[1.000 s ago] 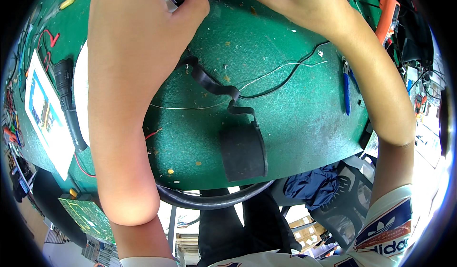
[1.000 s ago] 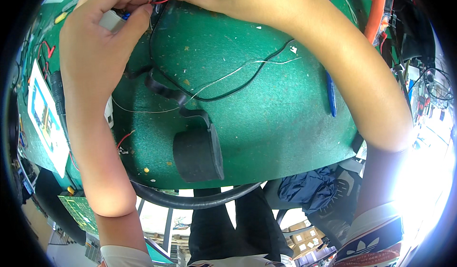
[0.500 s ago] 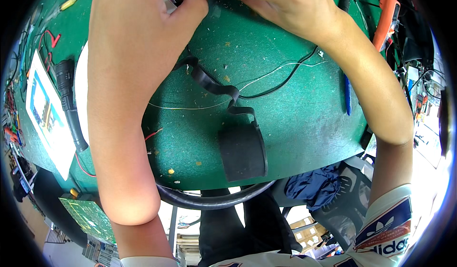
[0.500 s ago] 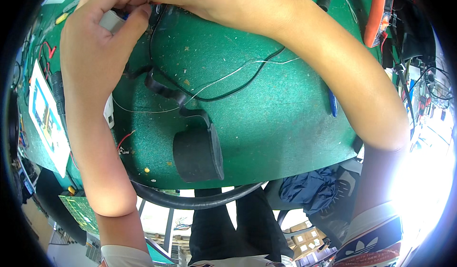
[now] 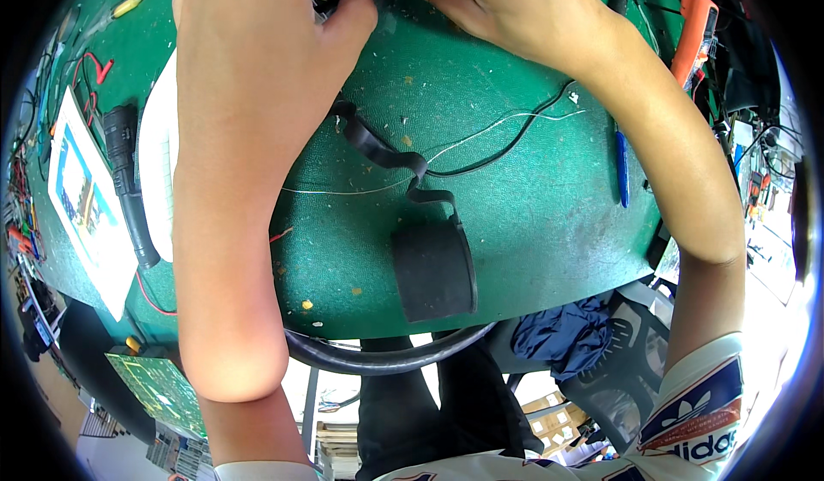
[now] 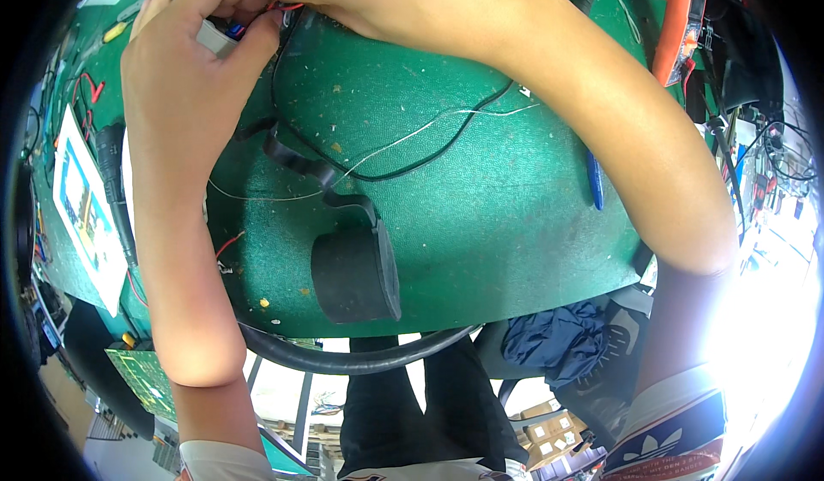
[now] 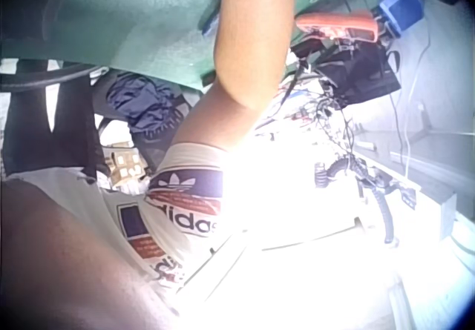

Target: The person strips insulation from wires with pliers, twists the exposed copper strands together by hand, and joins them using a soldering iron inside a device housing.

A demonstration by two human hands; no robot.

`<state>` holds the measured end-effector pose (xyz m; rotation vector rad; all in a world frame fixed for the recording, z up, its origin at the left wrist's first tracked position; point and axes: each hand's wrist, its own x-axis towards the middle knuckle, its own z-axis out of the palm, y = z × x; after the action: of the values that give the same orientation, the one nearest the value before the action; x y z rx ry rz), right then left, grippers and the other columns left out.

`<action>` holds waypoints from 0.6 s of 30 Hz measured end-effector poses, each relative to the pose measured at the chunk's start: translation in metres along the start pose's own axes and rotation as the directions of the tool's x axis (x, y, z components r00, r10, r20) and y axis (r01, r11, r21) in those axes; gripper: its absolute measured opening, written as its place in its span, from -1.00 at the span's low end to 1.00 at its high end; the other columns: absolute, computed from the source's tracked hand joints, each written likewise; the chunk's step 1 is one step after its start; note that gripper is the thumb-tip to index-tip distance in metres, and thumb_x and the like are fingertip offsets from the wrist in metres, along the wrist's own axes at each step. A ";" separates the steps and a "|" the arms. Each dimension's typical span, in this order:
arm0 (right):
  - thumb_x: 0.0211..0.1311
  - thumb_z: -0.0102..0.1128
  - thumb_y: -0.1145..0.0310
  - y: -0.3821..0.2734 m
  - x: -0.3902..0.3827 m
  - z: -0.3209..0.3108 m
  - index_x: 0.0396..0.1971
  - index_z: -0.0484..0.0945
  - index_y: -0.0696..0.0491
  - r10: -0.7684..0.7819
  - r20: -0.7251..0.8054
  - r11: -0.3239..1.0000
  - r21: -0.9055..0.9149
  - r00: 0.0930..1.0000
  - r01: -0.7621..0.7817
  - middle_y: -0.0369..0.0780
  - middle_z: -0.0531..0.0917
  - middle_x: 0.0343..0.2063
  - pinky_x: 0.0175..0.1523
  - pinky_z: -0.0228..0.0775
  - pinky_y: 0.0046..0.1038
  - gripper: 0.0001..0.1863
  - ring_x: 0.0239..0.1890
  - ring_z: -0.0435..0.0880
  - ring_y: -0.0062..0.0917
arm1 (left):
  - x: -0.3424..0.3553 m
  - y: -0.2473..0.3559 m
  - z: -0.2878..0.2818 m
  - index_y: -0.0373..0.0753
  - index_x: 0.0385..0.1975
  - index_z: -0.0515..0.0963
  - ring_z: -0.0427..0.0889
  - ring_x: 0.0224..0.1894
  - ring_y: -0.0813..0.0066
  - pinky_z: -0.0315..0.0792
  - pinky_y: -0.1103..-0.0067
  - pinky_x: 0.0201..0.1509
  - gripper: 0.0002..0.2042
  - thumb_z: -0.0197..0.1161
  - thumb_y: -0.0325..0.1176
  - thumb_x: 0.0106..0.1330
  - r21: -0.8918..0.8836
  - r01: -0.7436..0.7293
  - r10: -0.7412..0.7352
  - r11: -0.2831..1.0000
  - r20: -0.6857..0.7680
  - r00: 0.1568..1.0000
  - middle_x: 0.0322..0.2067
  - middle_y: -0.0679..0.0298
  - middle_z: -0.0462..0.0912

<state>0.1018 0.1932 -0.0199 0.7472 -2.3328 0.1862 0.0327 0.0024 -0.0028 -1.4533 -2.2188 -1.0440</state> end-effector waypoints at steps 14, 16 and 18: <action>0.07 0.37 0.48 0.001 -0.002 0.002 -0.31 0.67 0.10 0.112 0.028 0.988 0.100 0.993 -0.114 -0.19 0.53 -0.21 -0.05 0.40 -0.29 -0.84 -0.13 0.54 -0.26 | 0.001 0.005 0.000 -0.33 -0.51 0.64 0.65 -0.17 0.05 0.49 0.32 0.00 -0.92 0.38 -0.58 -0.04 -0.106 -0.034 0.025 0.994 -0.083 0.996 -0.48 0.10 0.70; 0.06 0.39 0.49 -0.003 0.000 -0.002 -0.31 0.67 0.10 0.135 0.022 0.977 0.161 0.991 -0.137 -0.17 0.53 -0.19 -0.03 0.40 -0.28 -0.84 -0.12 0.53 -0.24 | 0.001 0.006 0.001 -0.33 -0.52 0.64 0.65 -0.14 0.02 0.48 0.30 0.04 -0.92 0.38 -0.57 -0.03 -0.104 -0.057 0.046 0.993 -0.111 0.993 -0.47 0.09 0.70; 0.06 0.40 0.49 -0.002 0.000 -0.006 -0.32 0.66 0.11 0.141 0.037 0.966 0.212 0.989 -0.146 -0.16 0.53 -0.17 -0.01 0.40 -0.27 -0.84 -0.11 0.53 -0.23 | 0.000 0.003 0.003 -0.32 -0.52 0.63 0.64 -0.10 0.00 0.46 0.27 0.10 -0.93 0.38 -0.55 -0.02 -0.055 -0.054 0.051 0.997 -0.064 0.997 -0.46 0.09 0.69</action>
<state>0.1060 0.1934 -0.0156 0.6848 -2.4136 0.5031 0.0358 0.0048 -0.0035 -1.4728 -2.1123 -1.1280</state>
